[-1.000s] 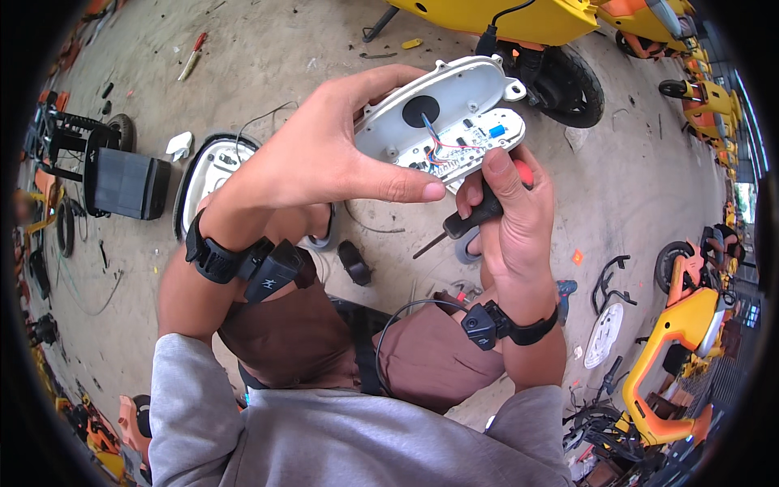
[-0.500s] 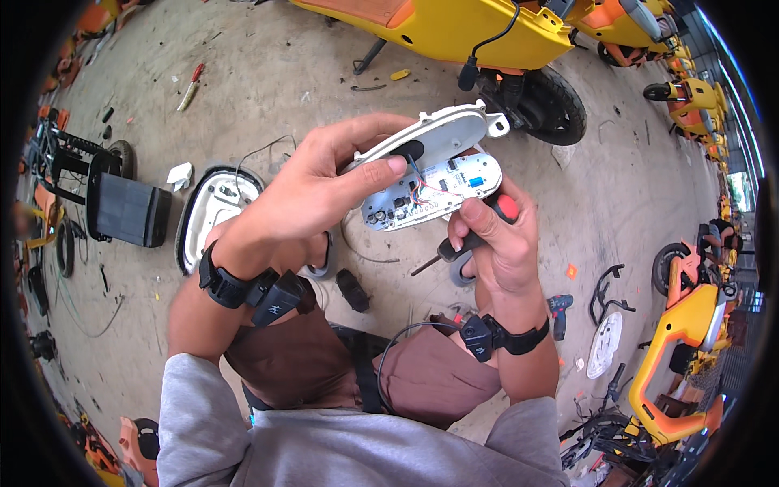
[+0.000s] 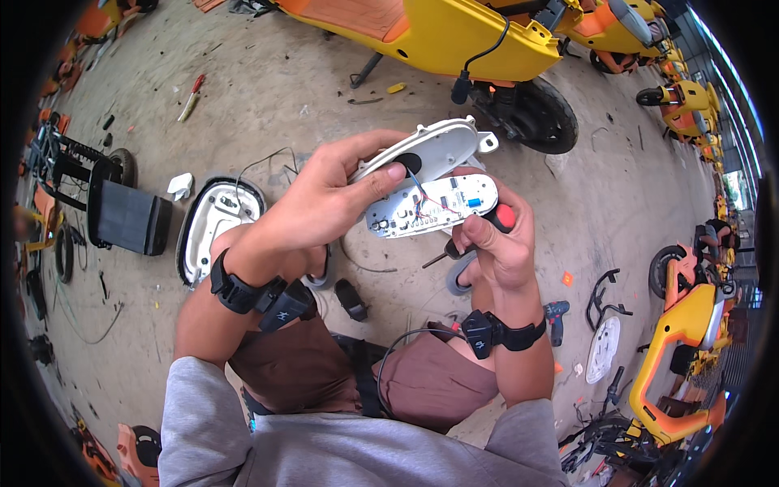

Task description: The person uses a screwdriver to remove screws from the back of a scooter light assembly, then separates the lens and internal circuit board from the plastic housing.

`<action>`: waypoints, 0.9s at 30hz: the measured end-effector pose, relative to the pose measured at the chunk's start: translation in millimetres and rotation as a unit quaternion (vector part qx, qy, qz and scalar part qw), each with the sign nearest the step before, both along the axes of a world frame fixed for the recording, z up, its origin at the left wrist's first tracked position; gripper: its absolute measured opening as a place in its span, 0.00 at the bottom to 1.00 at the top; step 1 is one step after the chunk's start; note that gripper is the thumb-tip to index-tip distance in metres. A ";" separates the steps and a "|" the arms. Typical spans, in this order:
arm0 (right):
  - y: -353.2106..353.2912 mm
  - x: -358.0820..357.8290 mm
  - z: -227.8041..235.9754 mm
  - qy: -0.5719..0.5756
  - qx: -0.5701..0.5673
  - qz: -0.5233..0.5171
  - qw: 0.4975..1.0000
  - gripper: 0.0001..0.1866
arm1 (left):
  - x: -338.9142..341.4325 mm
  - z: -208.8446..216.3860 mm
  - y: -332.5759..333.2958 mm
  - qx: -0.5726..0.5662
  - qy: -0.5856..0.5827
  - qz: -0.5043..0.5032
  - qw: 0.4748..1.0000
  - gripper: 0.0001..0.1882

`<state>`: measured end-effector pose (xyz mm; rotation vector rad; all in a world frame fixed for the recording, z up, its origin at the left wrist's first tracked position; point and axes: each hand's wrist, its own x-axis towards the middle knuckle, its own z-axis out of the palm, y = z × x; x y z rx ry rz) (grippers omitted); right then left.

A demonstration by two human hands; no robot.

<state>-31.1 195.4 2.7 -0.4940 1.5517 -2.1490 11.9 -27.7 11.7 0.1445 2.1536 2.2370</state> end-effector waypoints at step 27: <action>9.7 -6.3 4.4 0.060 0.035 -0.264 0.962 0.22 | -4.4 8.4 -11.0 0.139 -0.099 -0.080 0.982 0.31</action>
